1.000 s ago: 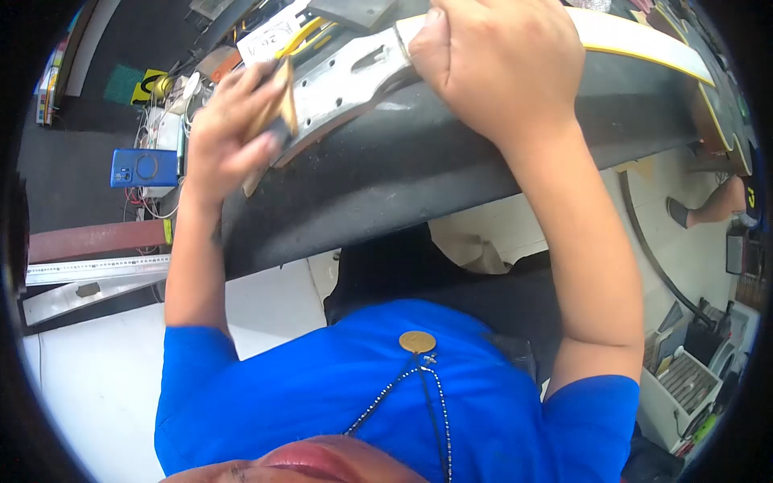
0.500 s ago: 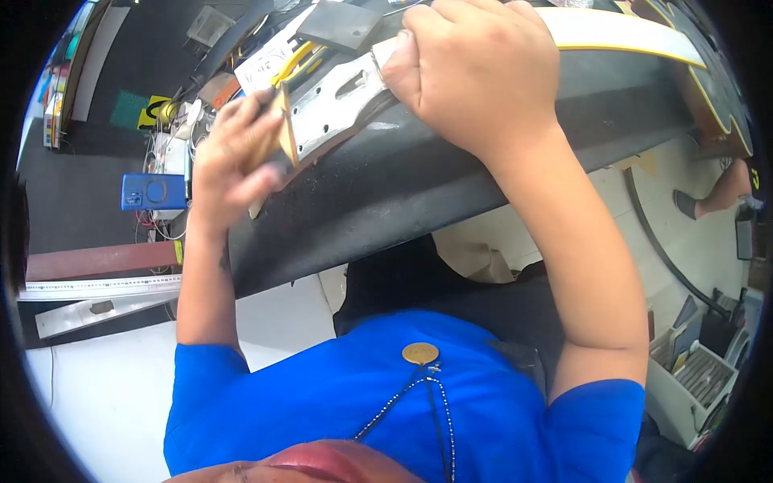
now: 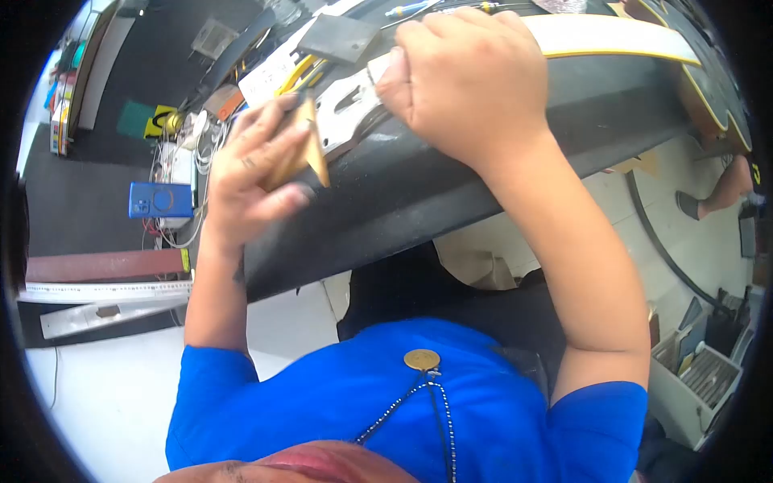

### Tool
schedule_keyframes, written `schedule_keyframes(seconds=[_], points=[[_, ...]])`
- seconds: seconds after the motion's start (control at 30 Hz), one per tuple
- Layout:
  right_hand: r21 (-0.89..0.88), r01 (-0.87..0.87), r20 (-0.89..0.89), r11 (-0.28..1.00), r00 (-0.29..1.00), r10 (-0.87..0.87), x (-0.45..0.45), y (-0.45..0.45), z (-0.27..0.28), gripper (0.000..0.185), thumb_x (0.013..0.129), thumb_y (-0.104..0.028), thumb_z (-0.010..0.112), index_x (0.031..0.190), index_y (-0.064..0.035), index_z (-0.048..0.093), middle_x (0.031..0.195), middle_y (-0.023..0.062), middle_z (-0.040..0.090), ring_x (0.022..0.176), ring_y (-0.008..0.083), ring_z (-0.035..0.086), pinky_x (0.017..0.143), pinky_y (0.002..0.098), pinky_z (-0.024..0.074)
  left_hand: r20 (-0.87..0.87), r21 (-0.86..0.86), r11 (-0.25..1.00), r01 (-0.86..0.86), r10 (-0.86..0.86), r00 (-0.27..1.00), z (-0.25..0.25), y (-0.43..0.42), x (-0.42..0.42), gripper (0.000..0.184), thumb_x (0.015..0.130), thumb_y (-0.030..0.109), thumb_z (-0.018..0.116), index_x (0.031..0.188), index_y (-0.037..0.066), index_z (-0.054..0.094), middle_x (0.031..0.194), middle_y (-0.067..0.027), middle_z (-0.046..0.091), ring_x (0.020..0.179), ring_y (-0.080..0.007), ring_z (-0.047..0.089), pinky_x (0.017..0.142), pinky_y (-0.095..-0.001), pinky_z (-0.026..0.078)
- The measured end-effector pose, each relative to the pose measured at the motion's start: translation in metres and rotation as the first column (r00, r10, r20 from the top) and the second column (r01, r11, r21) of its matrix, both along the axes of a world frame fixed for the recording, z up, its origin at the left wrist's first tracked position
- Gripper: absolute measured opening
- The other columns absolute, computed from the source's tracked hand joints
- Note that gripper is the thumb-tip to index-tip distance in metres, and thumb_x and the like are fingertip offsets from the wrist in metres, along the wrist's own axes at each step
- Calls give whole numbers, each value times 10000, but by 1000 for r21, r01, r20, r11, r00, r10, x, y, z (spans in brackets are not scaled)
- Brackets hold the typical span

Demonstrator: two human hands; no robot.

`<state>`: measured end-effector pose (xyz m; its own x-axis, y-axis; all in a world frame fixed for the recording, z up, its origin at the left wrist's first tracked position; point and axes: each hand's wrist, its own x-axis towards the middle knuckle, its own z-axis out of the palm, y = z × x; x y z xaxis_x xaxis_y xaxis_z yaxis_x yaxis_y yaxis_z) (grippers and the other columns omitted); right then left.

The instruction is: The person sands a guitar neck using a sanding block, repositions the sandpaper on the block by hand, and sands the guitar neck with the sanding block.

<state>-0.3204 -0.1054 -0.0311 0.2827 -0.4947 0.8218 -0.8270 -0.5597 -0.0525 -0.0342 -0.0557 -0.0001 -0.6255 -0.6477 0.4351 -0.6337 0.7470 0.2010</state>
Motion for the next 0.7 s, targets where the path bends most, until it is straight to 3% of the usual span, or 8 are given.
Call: schedule_keyframes(seconds=[0.03, 0.1, 0.23, 0.3, 0.43, 0.57, 0.6, 0.7], points=[[18, 14, -2, 1000, 1000, -14, 0, 0, -1, 214, 913, -254, 603, 919, -89, 740, 858, 47, 723, 845, 277, 690, 762, 424, 504, 20, 27, 994, -105, 104, 994, 2, -10, 2, 657, 715, 349, 919, 1295, 72, 785, 1430, -261, 652, 1234, -466, 636, 1079, -513, 527], [-5, -1, 8, 1000, 1000, 1, 5, 2, 0, 212, 908, -254, 609, 913, -90, 742, 854, 43, 724, 839, 266, 692, 760, 419, 503, -80, 16, 999, -32, 33, 996, -4, -22, -18, 617, 744, 318, 913, 1287, 59, 781, 1423, -268, 650, 1237, -463, 631, 1081, -517, 526], [-7, -13, 4, 1000, 1000, 13, -1, 1, 1, 209, 904, -257, 615, 911, -92, 743, 846, 39, 724, 826, 265, 690, 753, 423, 498, -6, -1, 997, 77, -77, 997, 3, -2, -23, 652, 724, 344, 924, 1291, 60, 774, 1435, -267, 639, 1289, -456, 609, 1089, -512, 519], [25, 16, -13, 1000, 1000, -16, 0, -1, 0, 208, 901, -260, 618, 912, -92, 742, 848, 38, 726, 831, 263, 693, 756, 423, 500, 13, 40, 995, -88, 88, 996, 5, -24, -18, 695, 722, 346, 923, 1325, 48, 749, 1399, -244, 641, 1242, -446, 623, 1072, -520, 519], [-58, -37, 37, 998, 999, 39, 1, 0, 1, 199, 896, -262, 619, 883, -95, 725, 828, 27, 713, 814, 255, 683, 742, 417, 490, 21, -83, 996, 34, -33, 999, 5, -2, -53, 633, 770, 369, 863, 1325, 75, 784, 1465, -258, 660, 1298, -427, 653, 1085, -477, 527], [3, 17, 3, 1000, 1000, -17, 0, 2, -1, 207, 896, -270, 619, 897, -99, 736, 835, 23, 714, 815, 256, 681, 744, 416, 489, 44, 66, 978, -198, 195, 980, 16, -18, -39, 614, 789, 337, 856, 1324, 48, 773, 1437, -263, 672, 1289, -432, 654, 1077, -463, 527], [-16, 8, 14, 1000, 1000, -8, 1, 1, -3, 202, 894, -269, 621, 893, -101, 734, 830, 22, 710, 813, 254, 680, 740, 414, 487, -33, 24, 993, -116, 117, 993, 8, -21, -47, 616, 780, 297, 865, 1328, 37, 764, 1437, -265, 671, 1289, -426, 653, 1083, -458, 521], [-31, -18, 26, 999, 999, 18, -1, 0, -2, 188, 885, -267, 627, 869, -105, 720, 805, 22, 692, 799, 244, 673, 721, 411, 475, 19, -69, 997, -35, 37, 999, 7, 6, -55, 606, 772, 266, 875, 1321, 35, 767, 1432, -262, 673, 1278, -421, 659, 1097, -455, 512]])
